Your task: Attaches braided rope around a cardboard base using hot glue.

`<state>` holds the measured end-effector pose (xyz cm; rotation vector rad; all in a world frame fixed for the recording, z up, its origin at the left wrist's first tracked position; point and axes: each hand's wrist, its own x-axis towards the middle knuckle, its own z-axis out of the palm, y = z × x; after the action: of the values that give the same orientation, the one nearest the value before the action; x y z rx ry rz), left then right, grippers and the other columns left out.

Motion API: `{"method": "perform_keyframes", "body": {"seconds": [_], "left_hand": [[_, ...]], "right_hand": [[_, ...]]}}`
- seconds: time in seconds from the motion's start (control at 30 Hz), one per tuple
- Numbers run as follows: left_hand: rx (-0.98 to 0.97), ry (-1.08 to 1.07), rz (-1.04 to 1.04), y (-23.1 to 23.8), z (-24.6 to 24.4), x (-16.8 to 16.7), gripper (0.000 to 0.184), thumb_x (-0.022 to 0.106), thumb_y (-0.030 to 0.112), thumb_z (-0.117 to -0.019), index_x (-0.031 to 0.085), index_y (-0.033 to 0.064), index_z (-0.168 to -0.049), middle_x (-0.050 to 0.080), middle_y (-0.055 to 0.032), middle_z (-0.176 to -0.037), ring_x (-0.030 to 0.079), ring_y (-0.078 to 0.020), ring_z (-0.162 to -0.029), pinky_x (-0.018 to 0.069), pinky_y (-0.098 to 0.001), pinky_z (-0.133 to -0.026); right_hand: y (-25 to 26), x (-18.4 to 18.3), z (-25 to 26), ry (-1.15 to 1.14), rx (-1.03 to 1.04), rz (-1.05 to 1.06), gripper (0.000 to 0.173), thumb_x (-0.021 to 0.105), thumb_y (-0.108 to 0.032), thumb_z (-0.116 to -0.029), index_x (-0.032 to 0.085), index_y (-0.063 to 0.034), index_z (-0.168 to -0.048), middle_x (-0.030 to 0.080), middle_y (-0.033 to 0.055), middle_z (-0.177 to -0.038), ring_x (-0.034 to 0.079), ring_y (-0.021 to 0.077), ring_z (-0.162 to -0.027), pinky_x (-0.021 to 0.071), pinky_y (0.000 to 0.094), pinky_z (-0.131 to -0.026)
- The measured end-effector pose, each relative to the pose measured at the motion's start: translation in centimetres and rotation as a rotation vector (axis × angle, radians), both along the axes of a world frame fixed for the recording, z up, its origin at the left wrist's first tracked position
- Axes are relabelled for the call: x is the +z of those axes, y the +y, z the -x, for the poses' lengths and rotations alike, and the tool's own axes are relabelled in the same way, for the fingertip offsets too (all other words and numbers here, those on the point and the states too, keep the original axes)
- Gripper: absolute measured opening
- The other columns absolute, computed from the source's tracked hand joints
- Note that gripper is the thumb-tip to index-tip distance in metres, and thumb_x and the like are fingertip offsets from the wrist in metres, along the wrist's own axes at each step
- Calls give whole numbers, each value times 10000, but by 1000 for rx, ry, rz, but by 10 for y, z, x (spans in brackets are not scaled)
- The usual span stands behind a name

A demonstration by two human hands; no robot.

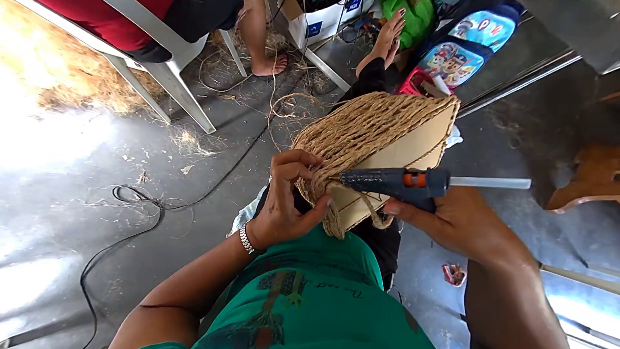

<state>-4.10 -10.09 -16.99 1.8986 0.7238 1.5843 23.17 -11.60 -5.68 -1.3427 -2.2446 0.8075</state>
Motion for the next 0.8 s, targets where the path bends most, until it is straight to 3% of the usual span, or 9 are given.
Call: {"method": "perform_keyframes", "body": {"seconds": [0.37, 0.8], "left_hand": [[33, 33, -23, -1, -1, -1, 589, 788, 147, -835, 420, 143, -1295, 474, -109, -1322, 537, -268, -1269, 524, -467, -1035], [26, 41, -10, -1, -1, 2, 573, 784, 155, -842, 423, 132, -1285, 496, -119, -1297, 547, -274, -1254, 524, -467, -1026]], "right_hand": [[12, 5, -10, 32, 64, 90, 376, 607, -577, -978, 670, -209, -1020, 599, -146, -732, 560, -75, -617, 498, 142, -548], [13, 5, -14, 26, 63, 99, 366, 605, -567, -983, 667, -212, -1043, 613, -144, -746, 574, -69, -621, 512, 141, -551]]}}
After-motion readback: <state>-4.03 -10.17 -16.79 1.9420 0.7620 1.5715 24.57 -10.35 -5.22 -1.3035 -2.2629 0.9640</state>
